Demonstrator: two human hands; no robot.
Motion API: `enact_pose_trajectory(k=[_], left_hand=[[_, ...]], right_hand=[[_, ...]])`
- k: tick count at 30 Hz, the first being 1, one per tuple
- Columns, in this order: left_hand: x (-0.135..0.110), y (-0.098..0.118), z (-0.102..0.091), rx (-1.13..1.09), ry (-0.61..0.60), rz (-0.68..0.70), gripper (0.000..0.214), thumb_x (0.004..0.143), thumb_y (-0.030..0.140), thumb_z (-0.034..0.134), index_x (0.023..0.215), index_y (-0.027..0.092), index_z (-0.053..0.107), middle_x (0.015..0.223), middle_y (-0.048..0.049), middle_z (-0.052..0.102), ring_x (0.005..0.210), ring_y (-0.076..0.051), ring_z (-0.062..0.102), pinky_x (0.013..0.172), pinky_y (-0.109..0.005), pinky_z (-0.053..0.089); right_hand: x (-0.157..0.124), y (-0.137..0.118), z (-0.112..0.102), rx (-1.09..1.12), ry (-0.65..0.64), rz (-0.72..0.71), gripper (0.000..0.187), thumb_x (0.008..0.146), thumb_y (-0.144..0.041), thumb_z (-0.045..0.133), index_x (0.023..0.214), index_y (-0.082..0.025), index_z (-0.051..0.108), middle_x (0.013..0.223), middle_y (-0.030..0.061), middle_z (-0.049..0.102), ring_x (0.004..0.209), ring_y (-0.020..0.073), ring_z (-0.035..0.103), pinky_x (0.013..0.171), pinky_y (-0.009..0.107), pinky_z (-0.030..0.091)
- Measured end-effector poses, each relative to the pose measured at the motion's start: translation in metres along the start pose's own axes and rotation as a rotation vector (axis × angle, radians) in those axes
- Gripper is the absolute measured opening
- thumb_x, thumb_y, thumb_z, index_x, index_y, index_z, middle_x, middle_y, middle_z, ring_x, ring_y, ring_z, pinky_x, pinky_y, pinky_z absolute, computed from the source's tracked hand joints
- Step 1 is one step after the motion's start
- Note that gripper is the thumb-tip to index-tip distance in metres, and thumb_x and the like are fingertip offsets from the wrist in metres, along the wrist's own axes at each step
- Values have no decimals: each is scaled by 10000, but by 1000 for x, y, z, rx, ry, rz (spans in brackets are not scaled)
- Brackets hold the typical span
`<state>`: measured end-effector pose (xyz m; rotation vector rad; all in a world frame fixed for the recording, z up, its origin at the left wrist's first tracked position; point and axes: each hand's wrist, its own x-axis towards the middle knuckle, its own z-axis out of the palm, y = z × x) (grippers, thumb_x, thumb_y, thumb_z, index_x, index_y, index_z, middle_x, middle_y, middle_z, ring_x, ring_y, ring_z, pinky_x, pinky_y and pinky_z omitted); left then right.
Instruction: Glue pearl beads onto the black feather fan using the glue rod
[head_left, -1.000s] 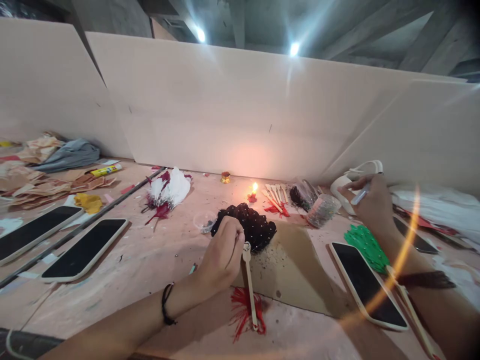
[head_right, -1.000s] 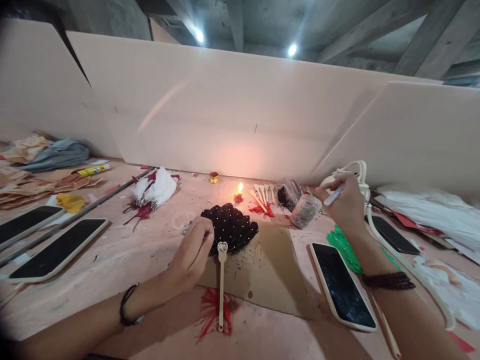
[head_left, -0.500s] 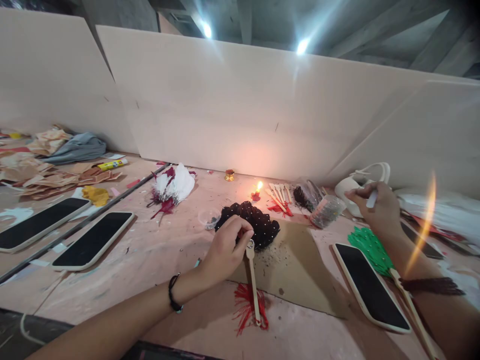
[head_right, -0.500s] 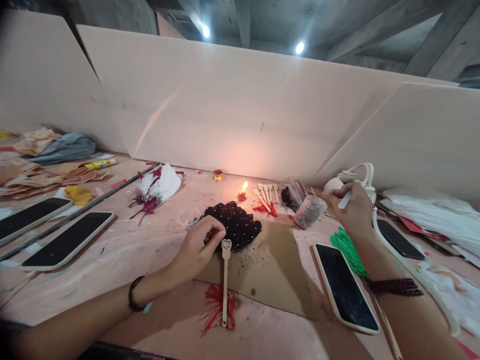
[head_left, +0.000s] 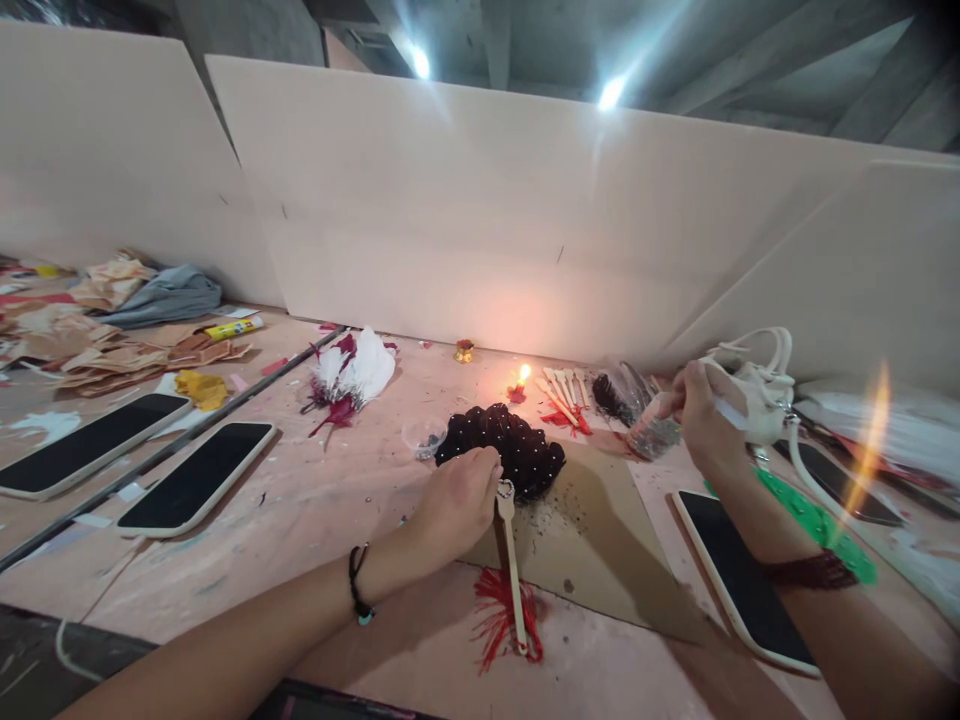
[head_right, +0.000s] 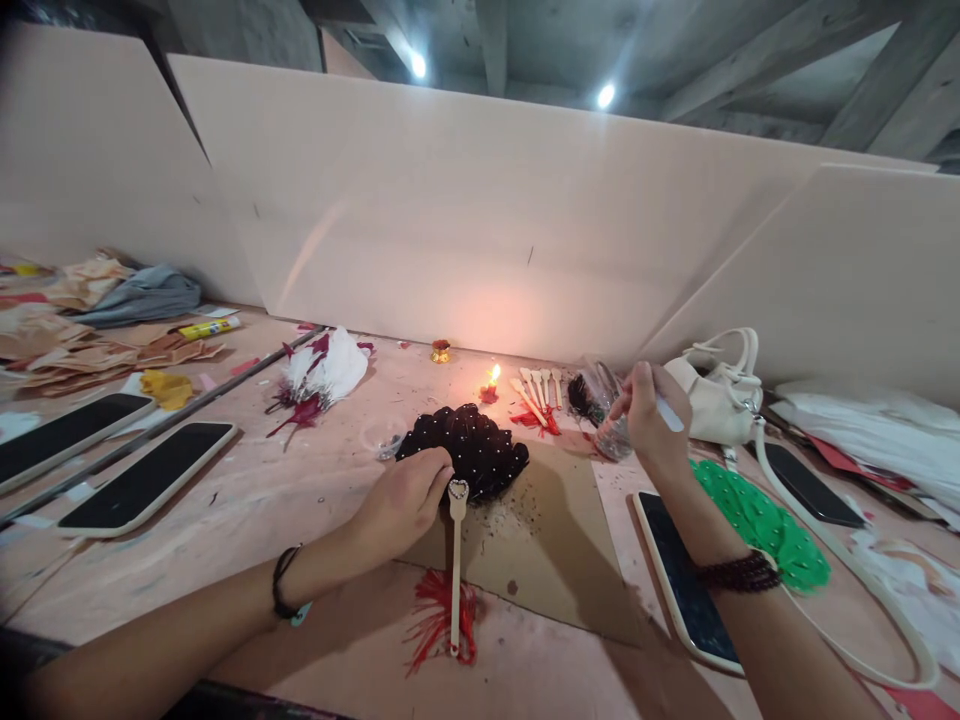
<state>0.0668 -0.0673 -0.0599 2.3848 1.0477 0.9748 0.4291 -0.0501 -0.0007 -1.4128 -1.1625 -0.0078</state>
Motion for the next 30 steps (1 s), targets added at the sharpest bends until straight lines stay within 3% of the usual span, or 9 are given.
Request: enact_pose_trajectory(k=[8,12,16,22,30], left_hand=[[1,-2,2,-13,-5,-2,181,1027,134,468,886,208,554,831,-20,628,760,-197,579,689,-322,355],[3,2,-4,-25,13,-6,193,1036,161,507,867,205,590,703,30,549,637,-157,509,651,-298,329],[4,5,-8,-18,40,-10,244,1058,221,526,820,204,575,662,43,492,604,-147,465,631,-294,300],[4,6,-9,-37,71,-16,221,1056,228,526,838,205,556,738,23,562,670,-159,524,656,-294,346],[5,-2,-5,-150,130,11,112,1003,144,609,924,200,665,915,-21,679,802,-175,612,734,-291,460]], right_hand=[[-3,-14,52,334,-332,193,356,1130,-516,615,1194,-177,702,870,-17,692,556,81,576,500,211,508],[4,-12,90,433,-359,275,381,1135,-539,591,1235,-184,689,885,-12,694,556,85,573,498,217,507],[9,-9,120,460,-312,322,310,1111,-474,658,1246,-198,700,1057,42,738,750,142,690,638,285,614],[10,-2,131,443,-306,380,344,1080,-402,719,1357,-201,686,1332,97,718,1077,240,745,913,440,654],[2,6,135,390,-370,441,358,1074,-391,729,1375,-201,681,1363,102,710,1115,254,742,941,462,650]])
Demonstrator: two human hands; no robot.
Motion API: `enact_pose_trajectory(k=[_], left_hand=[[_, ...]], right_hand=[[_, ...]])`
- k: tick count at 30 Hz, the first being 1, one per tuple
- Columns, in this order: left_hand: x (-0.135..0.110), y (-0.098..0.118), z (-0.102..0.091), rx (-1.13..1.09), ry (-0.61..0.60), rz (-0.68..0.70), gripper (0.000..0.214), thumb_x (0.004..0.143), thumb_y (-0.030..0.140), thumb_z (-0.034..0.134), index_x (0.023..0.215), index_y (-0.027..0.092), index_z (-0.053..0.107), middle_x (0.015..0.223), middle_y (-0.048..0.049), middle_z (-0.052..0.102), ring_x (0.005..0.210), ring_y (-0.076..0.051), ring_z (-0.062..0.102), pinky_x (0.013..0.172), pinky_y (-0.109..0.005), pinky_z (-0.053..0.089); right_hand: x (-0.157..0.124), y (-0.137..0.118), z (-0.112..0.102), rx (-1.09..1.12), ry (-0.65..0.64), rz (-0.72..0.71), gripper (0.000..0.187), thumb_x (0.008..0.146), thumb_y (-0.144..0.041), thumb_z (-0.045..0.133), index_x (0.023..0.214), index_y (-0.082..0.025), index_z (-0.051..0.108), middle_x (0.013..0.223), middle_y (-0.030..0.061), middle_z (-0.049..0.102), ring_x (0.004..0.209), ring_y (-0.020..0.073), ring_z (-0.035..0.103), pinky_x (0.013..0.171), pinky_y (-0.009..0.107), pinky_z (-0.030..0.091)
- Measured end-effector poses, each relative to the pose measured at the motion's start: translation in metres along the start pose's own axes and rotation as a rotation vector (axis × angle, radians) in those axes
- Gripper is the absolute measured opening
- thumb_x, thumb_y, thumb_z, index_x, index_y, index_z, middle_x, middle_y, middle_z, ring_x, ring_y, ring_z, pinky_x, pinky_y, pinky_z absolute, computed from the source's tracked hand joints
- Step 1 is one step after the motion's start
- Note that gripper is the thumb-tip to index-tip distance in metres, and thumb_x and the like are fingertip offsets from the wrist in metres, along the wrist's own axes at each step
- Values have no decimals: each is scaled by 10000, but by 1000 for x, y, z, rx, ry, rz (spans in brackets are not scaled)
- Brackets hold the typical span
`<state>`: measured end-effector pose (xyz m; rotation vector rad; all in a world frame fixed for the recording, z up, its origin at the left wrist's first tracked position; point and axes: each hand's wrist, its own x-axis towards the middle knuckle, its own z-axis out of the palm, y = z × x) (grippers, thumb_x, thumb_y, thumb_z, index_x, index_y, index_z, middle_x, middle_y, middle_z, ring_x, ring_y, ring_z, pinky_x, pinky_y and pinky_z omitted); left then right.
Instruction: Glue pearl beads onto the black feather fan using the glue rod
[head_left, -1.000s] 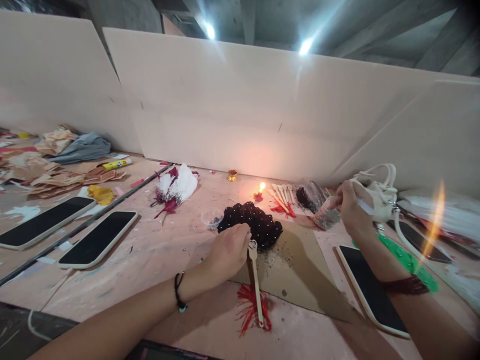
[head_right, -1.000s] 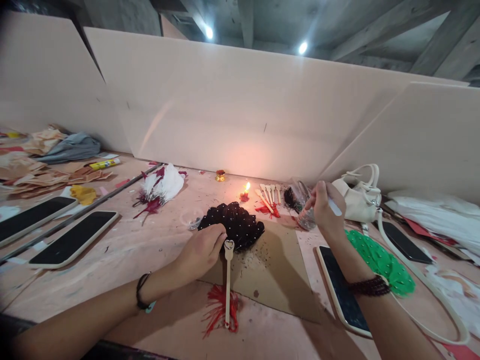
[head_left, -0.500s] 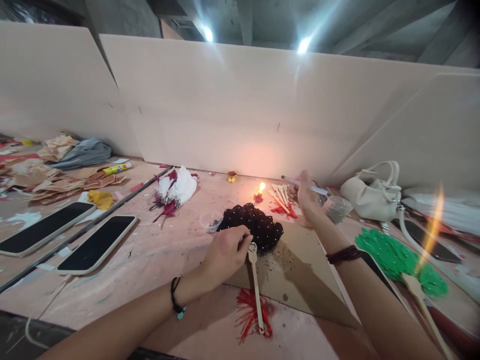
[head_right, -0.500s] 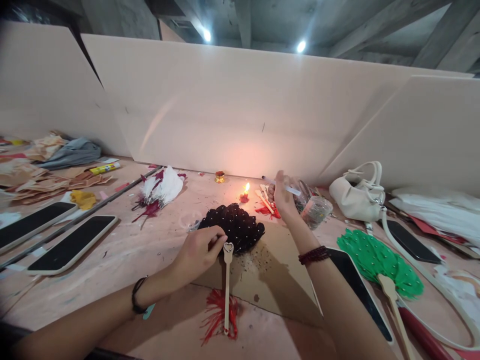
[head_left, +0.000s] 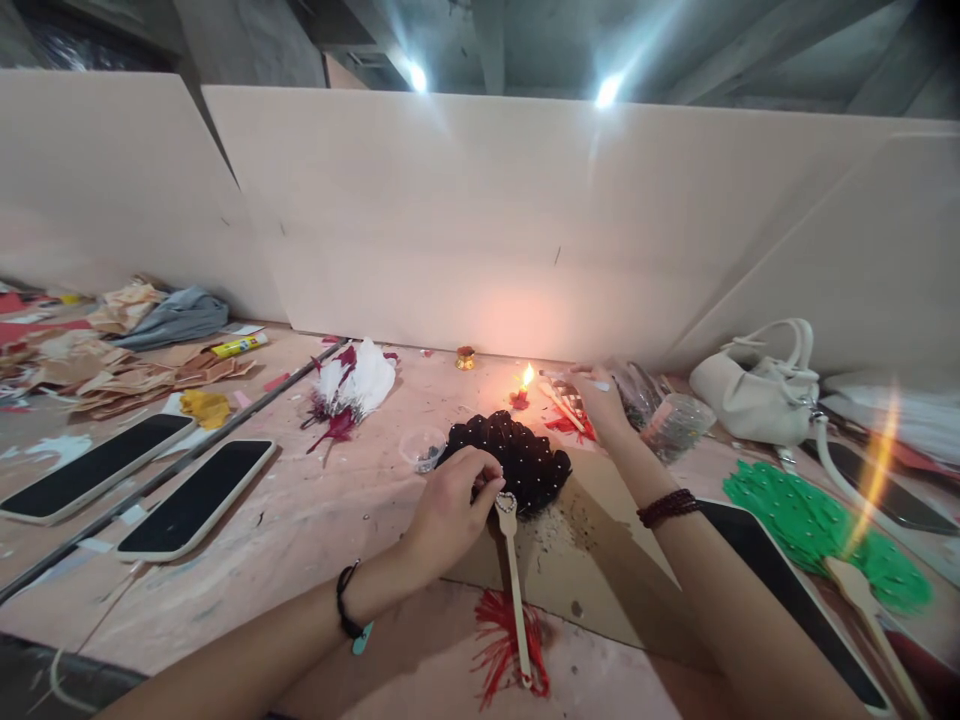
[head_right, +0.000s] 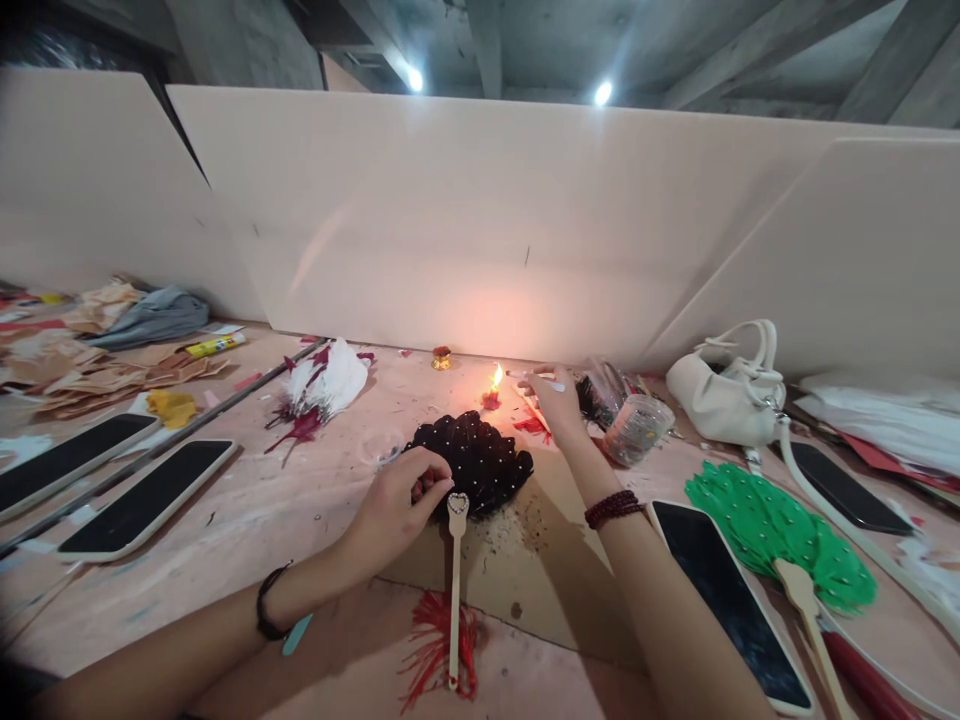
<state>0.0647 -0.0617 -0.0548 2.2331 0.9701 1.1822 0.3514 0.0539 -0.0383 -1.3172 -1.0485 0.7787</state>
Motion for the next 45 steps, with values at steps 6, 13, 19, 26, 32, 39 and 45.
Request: enact_pose_trajectory(k=[6,13,19,26,32,39,45], left_hand=[[0,0,1,-53,-12,-31,156,1038,206,635,921,209,738,890,-19,731,803,-177,638,749,-298,470],[0,11,-3,-44,-10,-22,266,1082,279,561,837,198,627,810,2,625,752,-165,570,705,-296,415],[2,22,-8,-83,-26,-60,342,1119,322,426,791,226,432,796,11,531,754,-172,502,717,-318,390],[1,26,-9,-161,-83,-129,280,1114,325,367,855,237,424,879,-6,513,834,-196,495,785,-350,406],[0,19,-4,-181,-98,-135,217,1091,338,452,920,223,521,932,-23,561,873,-202,539,806,-349,440],[3,16,-1,-251,-41,-169,170,1004,301,602,878,209,668,886,-27,689,837,-193,627,772,-318,493],[8,28,-8,-507,-76,-321,179,879,364,735,811,198,747,804,-25,737,758,-181,642,716,-301,507]], right_hand=[[-5,8,9,-77,-31,-1,362,1066,-386,742,1365,-189,684,1352,101,713,1117,257,742,942,468,649],[-6,15,14,-130,-48,-27,364,1065,-383,743,1369,-191,682,1357,101,710,1119,258,741,940,468,649],[-6,18,15,-161,-59,-51,362,1066,-384,742,1367,-192,684,1358,102,710,1121,258,740,940,469,650],[-7,22,19,-178,-57,-95,369,1065,-388,742,1373,-193,683,1370,105,706,1138,265,736,952,480,647],[-7,22,23,-173,-50,-108,370,1065,-386,742,1376,-195,683,1388,107,700,1162,271,730,973,491,639],[-16,5,29,-58,-36,-58,361,1069,-389,735,1371,-197,683,1374,105,704,1140,263,733,958,478,643],[-45,-44,17,178,-146,-50,262,1066,-447,715,1146,-198,714,1152,63,749,936,192,728,795,349,627]])
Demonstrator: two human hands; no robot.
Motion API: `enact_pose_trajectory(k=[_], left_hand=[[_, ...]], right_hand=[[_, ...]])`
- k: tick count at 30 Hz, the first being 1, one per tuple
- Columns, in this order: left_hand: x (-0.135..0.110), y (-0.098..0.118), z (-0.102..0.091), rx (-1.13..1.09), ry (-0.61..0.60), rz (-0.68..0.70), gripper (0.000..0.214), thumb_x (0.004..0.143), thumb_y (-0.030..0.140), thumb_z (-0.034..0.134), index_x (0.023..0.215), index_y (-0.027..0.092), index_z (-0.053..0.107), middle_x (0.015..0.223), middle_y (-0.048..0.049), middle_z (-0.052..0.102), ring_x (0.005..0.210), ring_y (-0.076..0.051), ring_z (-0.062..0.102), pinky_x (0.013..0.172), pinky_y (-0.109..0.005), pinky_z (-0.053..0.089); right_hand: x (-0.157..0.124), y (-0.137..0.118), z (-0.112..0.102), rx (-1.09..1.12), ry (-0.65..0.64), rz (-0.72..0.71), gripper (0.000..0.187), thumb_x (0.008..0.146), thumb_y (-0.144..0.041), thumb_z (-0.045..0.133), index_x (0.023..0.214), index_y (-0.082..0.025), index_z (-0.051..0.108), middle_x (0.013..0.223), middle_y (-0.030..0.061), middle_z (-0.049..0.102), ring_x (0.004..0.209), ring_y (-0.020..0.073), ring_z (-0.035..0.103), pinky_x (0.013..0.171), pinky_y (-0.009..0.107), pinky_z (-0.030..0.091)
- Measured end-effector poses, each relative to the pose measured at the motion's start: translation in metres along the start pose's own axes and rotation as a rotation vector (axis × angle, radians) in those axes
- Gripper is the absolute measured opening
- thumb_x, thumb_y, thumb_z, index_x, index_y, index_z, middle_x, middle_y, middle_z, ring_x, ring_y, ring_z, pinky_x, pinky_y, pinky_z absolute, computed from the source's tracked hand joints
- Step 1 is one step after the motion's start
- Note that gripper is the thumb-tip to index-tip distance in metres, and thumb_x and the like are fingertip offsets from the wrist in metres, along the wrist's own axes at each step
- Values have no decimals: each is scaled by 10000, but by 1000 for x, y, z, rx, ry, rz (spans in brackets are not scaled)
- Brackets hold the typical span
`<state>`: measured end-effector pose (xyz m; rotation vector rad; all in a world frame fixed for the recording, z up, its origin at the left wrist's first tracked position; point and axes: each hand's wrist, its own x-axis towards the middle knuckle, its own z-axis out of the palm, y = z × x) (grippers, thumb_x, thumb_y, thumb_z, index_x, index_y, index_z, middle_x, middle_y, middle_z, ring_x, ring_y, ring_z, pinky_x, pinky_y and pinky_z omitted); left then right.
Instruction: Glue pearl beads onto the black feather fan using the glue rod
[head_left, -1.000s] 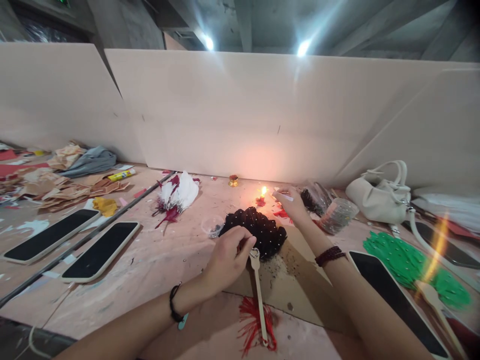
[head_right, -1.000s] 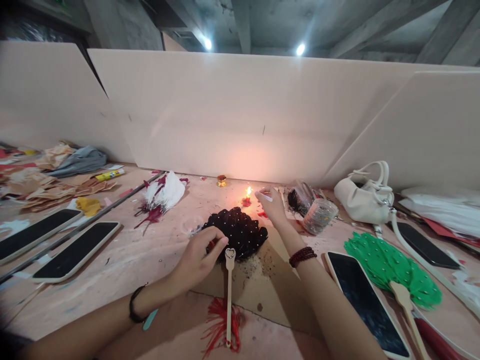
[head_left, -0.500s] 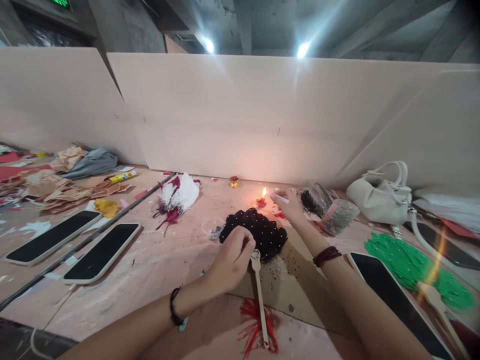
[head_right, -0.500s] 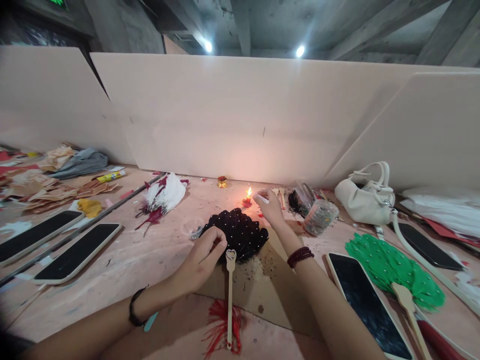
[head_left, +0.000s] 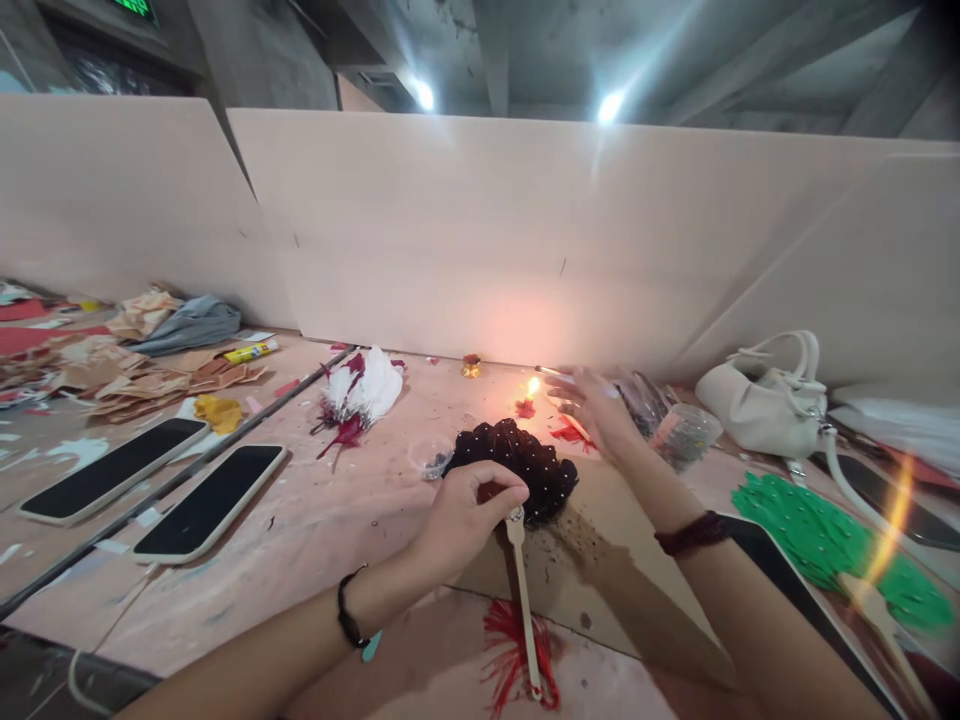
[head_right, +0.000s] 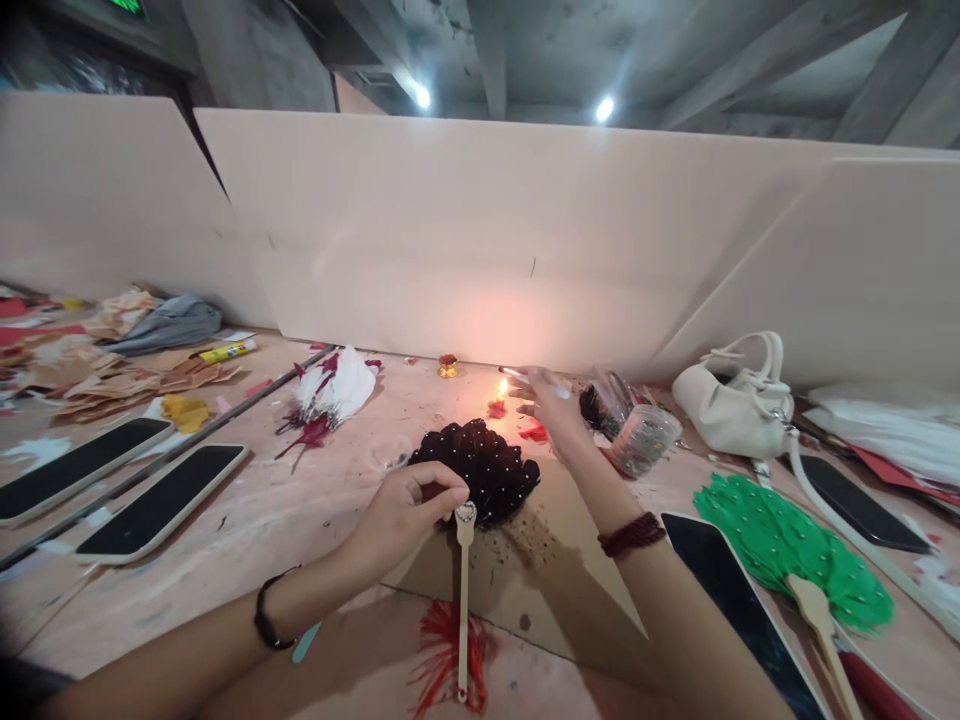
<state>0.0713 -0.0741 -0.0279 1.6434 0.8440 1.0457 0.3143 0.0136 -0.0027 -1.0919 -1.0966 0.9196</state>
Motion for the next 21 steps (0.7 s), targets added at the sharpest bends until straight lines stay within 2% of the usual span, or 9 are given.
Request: enact_pose_trajectory(k=[2,4,6,9,11,14,17,19,21], left_hand=[[-1,9,0,-71,-17,-48,197,853,387,759,802,197,757,763,-19,727,707,-170,619,680,-295,495],[-4,17,0,-137,-24,-74,206,842,399,777,799,198,761,729,-12,714,676,-162,603,662,-290,486],[-7,25,1,-198,-40,-87,200,839,391,791,792,198,762,710,-10,711,671,-158,604,666,-288,487],[-14,33,3,-263,-89,-94,200,840,367,811,752,196,758,699,-10,707,682,-155,616,685,-286,497],[-19,38,5,-297,-127,-91,202,841,357,820,730,200,758,681,-7,696,675,-155,620,683,-286,506],[-25,44,8,-352,-169,-87,189,826,352,845,728,209,771,685,-9,705,645,-152,625,656,-284,522],[-29,49,8,-380,-189,-91,192,816,366,868,732,215,786,720,-17,726,631,-147,636,632,-278,534],[-30,51,8,-366,-191,-93,223,815,410,881,737,219,795,753,-32,747,648,-161,656,617,-283,545],[-31,53,8,-341,-189,-90,256,813,455,889,738,225,804,798,-51,771,680,-181,681,611,-294,559]], right_hand=[[-24,-20,-2,68,-46,-6,231,947,-432,825,938,-252,680,980,15,724,859,166,684,700,269,569],[-54,-37,-5,114,-94,-4,329,795,-362,923,819,-270,608,797,-37,599,713,138,572,581,234,473],[-87,-50,-6,133,-134,22,364,736,-338,932,777,-277,575,684,-63,479,579,123,410,486,234,350],[-131,-60,-6,160,-176,50,346,713,-365,924,783,-292,593,675,-55,471,557,133,355,474,252,322],[-152,-59,-5,201,-226,46,321,756,-398,930,800,-302,627,684,-41,508,552,142,391,477,268,348],[-172,-53,-4,197,-245,-24,317,801,-487,937,829,-333,662,658,-29,551,571,189,530,517,315,466],[-185,-48,-5,87,-199,-69,299,821,-518,938,844,-366,682,675,-2,615,766,288,728,657,407,618],[-192,-48,-7,33,-171,-70,269,835,-496,939,848,-382,696,670,9,627,937,342,789,763,465,670],[-198,-50,-9,25,-164,-60,247,837,-465,946,851,-390,710,660,12,630,977,356,808,786,482,692]])
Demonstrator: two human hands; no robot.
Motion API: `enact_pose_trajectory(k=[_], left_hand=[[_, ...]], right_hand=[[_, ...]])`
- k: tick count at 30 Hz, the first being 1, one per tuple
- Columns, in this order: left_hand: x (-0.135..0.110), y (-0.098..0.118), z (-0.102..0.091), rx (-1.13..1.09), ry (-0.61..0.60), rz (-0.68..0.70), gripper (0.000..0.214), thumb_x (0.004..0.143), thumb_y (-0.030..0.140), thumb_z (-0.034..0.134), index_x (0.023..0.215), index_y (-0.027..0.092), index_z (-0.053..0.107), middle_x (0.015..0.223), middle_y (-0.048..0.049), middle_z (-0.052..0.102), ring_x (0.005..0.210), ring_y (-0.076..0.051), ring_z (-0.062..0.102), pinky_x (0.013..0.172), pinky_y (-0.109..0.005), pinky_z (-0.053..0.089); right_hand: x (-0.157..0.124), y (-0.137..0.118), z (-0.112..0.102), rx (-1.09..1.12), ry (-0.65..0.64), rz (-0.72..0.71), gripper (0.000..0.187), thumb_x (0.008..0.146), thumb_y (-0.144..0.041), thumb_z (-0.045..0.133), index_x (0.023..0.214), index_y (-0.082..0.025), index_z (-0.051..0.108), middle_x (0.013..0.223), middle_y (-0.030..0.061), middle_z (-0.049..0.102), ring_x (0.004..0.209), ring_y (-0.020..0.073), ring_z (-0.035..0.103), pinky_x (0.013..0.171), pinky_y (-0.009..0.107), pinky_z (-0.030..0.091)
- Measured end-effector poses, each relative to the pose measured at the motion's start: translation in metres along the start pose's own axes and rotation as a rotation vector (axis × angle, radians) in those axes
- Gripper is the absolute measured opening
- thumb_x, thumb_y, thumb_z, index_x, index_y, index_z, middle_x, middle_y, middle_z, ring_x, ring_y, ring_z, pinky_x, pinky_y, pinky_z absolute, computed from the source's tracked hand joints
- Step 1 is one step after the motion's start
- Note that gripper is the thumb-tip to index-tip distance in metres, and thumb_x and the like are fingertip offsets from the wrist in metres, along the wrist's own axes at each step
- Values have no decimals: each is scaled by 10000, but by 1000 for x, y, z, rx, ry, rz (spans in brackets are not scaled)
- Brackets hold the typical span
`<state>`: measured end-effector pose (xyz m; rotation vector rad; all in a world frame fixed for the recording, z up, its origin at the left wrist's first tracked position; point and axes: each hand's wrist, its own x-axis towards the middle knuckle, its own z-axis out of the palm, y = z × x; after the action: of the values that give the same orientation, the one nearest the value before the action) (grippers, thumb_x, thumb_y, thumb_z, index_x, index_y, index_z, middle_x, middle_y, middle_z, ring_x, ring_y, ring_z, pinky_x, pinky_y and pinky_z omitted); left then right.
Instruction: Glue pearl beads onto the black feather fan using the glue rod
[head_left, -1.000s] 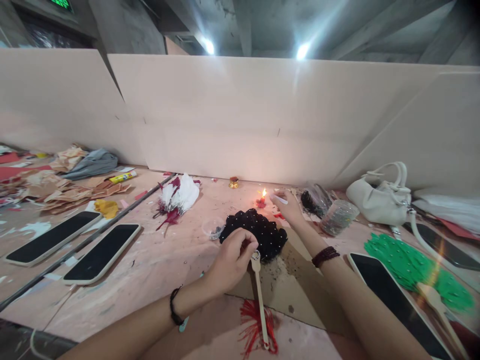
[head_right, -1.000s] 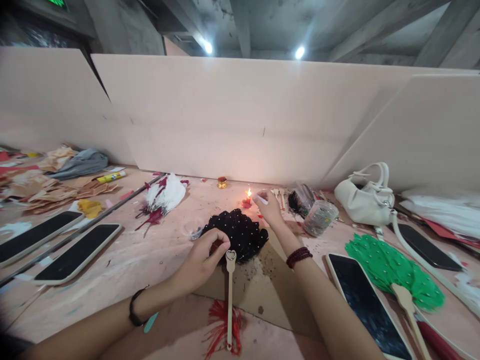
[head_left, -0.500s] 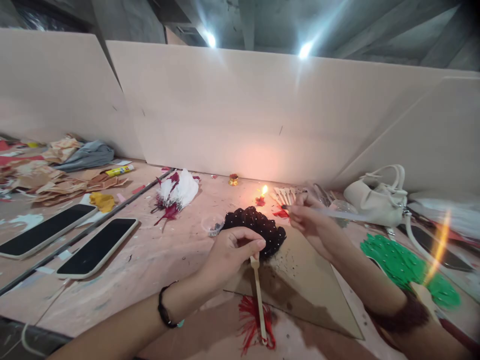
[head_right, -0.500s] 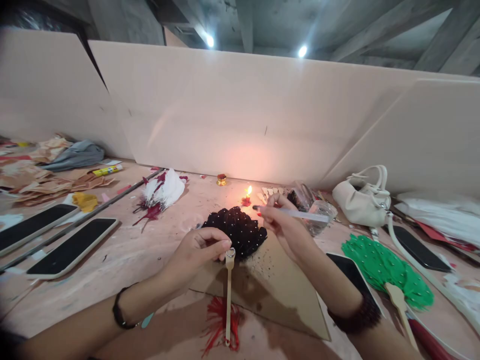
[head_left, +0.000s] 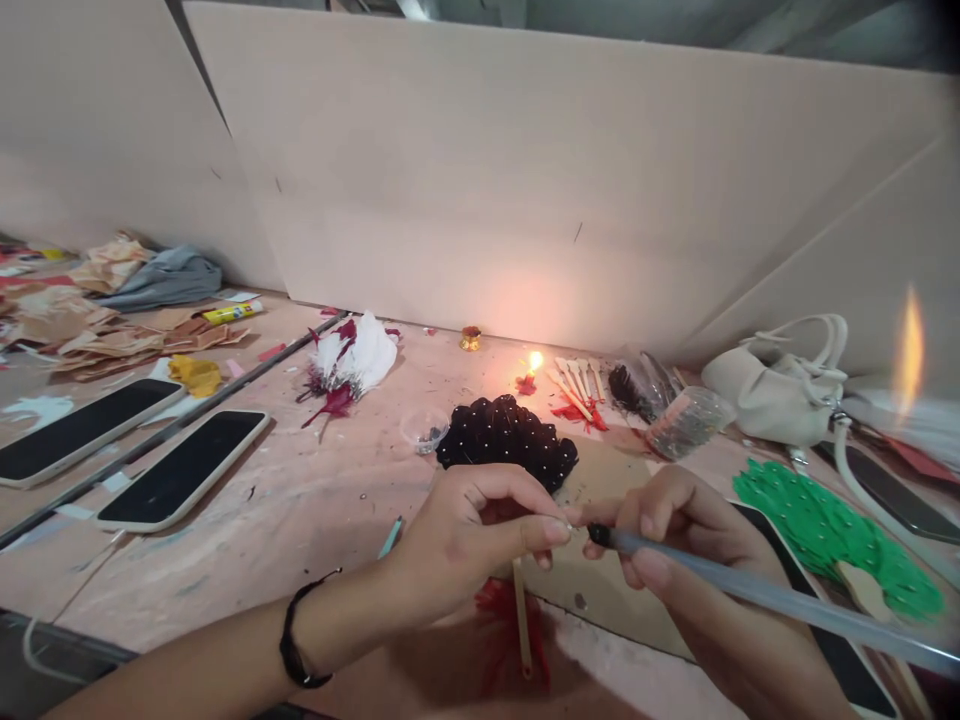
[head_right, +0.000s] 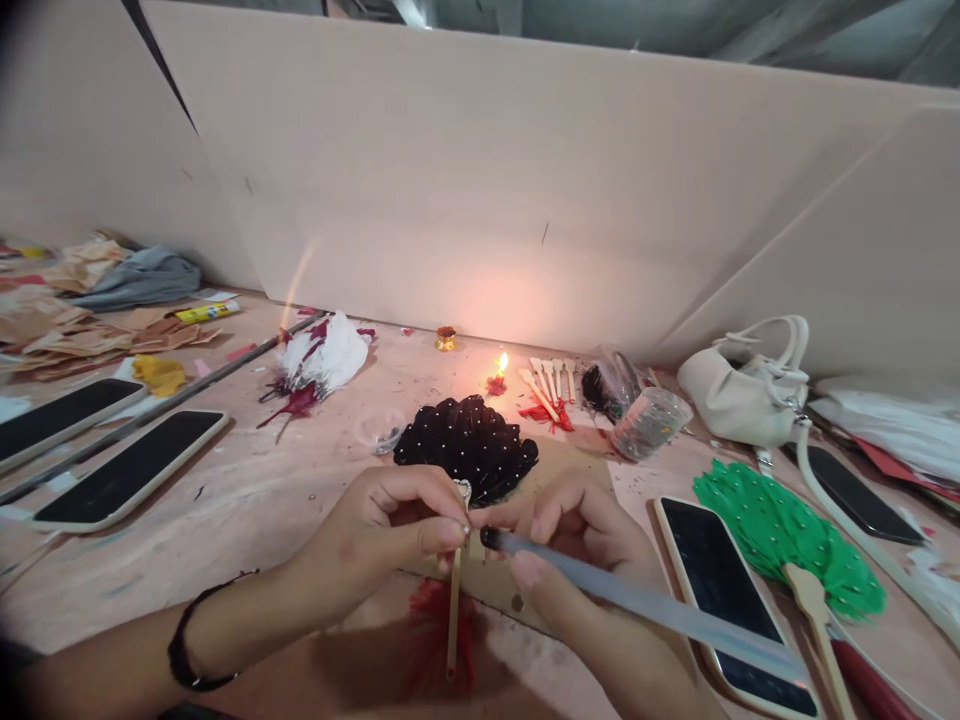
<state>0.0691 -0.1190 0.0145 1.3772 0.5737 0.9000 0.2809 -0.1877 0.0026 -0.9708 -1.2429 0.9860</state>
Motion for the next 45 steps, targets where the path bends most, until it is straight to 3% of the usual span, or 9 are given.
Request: enact_pose_trajectory(k=[10,15,21,25,32,40,45], left_hand=[[-2,4,1,78,-12,79,99,846,213,828,773,267,867,794,-11,779,704,-156,670,674,-288,537],[-3,5,-1,102,-13,89,83,871,253,859,791,258,878,812,-23,795,726,-163,684,685,-282,541],[-3,6,-2,70,-41,105,109,878,297,918,818,215,880,824,-29,791,743,-121,697,691,-208,547],[-3,6,-2,57,-49,108,70,879,254,914,831,214,883,828,-18,789,752,-106,700,698,-185,546],[-2,4,-3,83,-69,132,59,887,171,879,846,214,881,837,-12,789,767,-108,693,718,-196,532],[-3,5,-4,136,-91,160,79,923,207,860,845,192,860,830,-6,765,761,-111,670,715,-217,511],[-3,6,-3,173,-94,166,91,936,197,836,846,194,851,839,-1,755,771,-112,664,718,-221,504]], right_hand=[[-2,-5,1,-27,-12,41,224,827,-450,963,820,-387,748,844,63,789,911,346,840,721,477,733],[-3,-9,1,-9,-45,58,231,833,-433,963,823,-356,746,944,79,835,922,329,854,751,448,738],[-3,-20,6,-38,-68,61,245,881,-319,933,809,-290,701,836,2,810,985,243,860,807,281,705],[0,-25,7,-79,-79,52,248,893,-320,914,811,-292,683,988,14,869,958,225,868,790,252,700],[1,-26,2,-183,-127,-17,208,928,-284,874,837,-298,687,1015,16,878,980,228,868,798,264,707],[5,-34,13,-210,-34,-58,253,852,-311,913,758,-282,680,879,-13,858,834,190,864,720,188,684],[8,-38,15,-293,-1,-73,314,839,-406,934,738,-272,669,801,18,819,748,223,835,626,240,682]])
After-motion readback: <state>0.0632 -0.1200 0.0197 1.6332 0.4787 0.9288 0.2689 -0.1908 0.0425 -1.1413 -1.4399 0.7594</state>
